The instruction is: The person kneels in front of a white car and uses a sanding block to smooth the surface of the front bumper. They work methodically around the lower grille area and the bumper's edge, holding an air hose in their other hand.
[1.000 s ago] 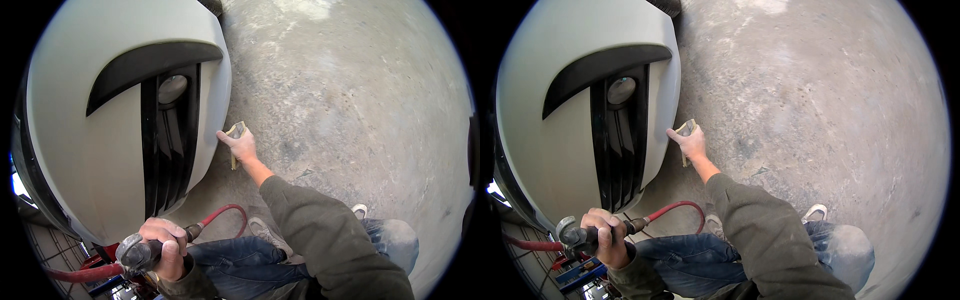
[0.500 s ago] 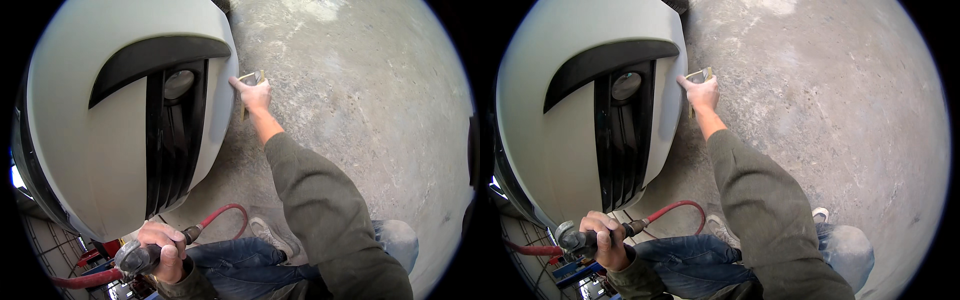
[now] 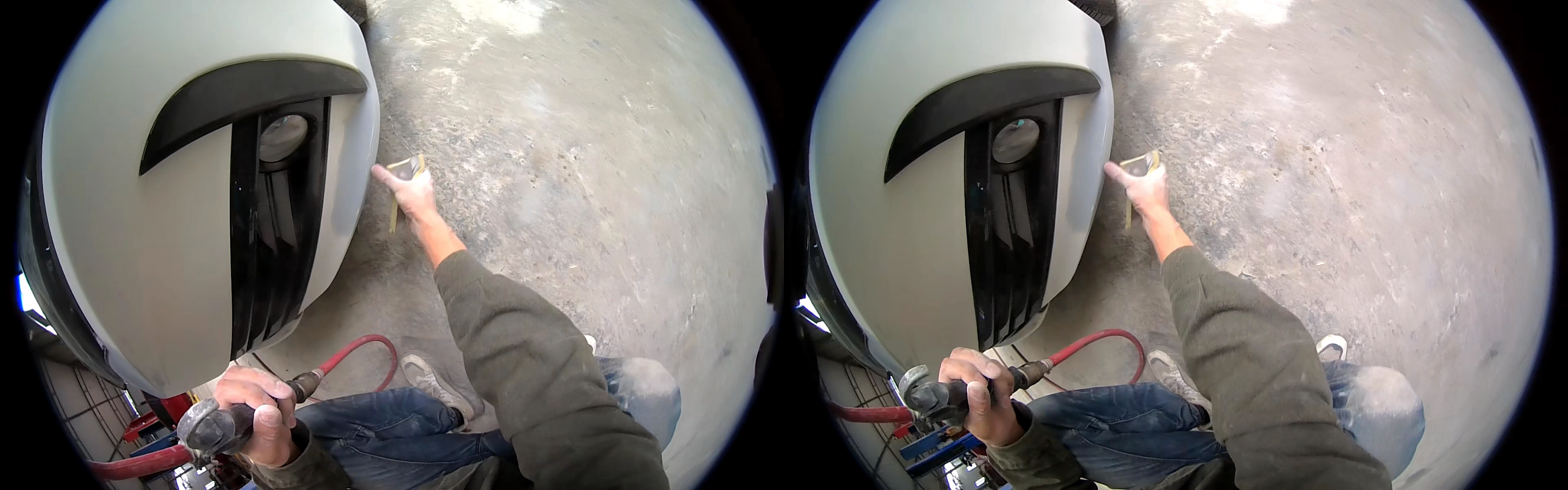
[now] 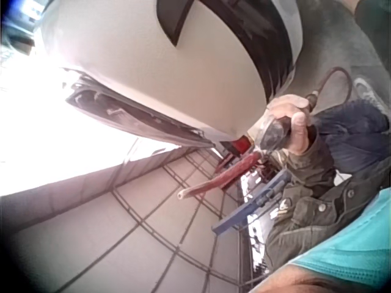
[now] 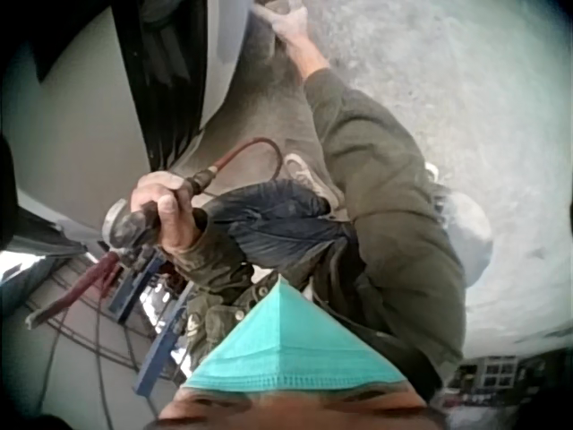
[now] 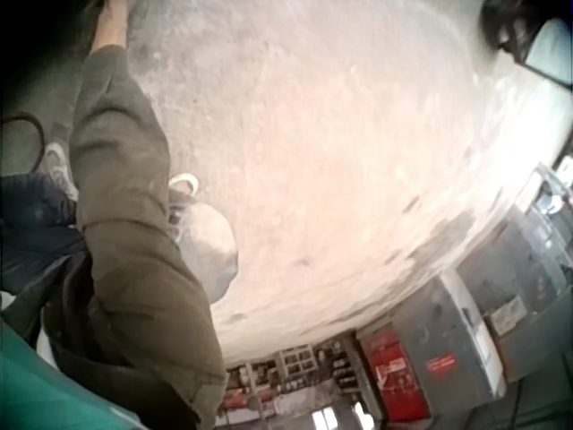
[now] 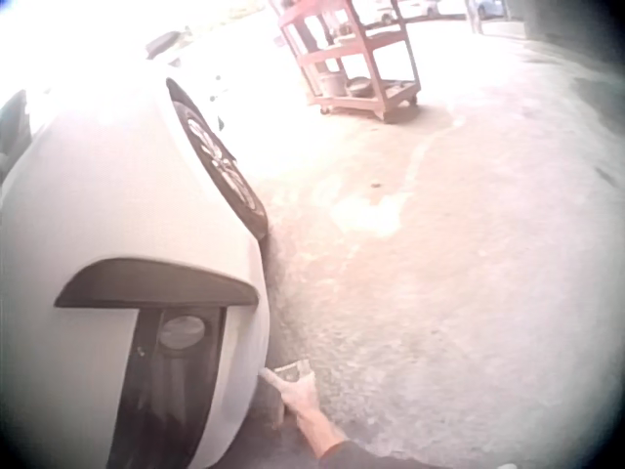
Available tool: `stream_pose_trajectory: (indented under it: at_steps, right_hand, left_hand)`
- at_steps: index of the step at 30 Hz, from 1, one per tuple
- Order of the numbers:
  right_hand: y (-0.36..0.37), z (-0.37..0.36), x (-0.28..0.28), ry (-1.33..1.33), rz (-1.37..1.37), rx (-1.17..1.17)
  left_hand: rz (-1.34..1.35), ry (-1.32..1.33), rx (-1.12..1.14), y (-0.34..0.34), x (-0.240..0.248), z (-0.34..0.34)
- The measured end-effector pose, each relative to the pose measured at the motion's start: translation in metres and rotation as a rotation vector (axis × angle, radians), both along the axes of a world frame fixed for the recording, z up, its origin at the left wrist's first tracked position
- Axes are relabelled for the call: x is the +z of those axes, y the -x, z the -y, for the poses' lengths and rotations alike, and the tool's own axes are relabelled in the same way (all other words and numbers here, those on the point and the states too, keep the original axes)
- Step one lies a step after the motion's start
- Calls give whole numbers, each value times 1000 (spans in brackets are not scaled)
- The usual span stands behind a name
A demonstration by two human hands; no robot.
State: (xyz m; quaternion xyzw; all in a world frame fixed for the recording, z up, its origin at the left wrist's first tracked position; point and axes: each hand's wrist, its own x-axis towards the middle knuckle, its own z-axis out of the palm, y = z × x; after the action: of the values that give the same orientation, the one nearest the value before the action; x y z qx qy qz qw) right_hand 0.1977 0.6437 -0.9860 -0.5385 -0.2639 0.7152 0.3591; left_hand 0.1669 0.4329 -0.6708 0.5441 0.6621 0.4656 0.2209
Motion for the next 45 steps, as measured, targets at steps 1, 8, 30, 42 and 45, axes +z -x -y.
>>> stream_pose_trajectory:
  at_steps: [1, 8, 30, 42, 45]
  right_hand:
    - [-1, -12, -4, 61, 181, 7]
    - [15, -83, 30, -406, 7, -312]
    - [80, 81, 55, -355, 110, -380]
    - [-2, -64, 77, -307, 135, -207]
    - [20, -4, 64, -541, 284, -198]
  left_hand:
    - [23, 2, 11, -4, -1, 1]
    - [128, -1, 5, -4, -4, 6]
    - [111, -42, 4, 17, -12, 4]
    - [-15, 9, 114, -39, 19, -31]
    - [44, 15, 83, -20, 14, -41]
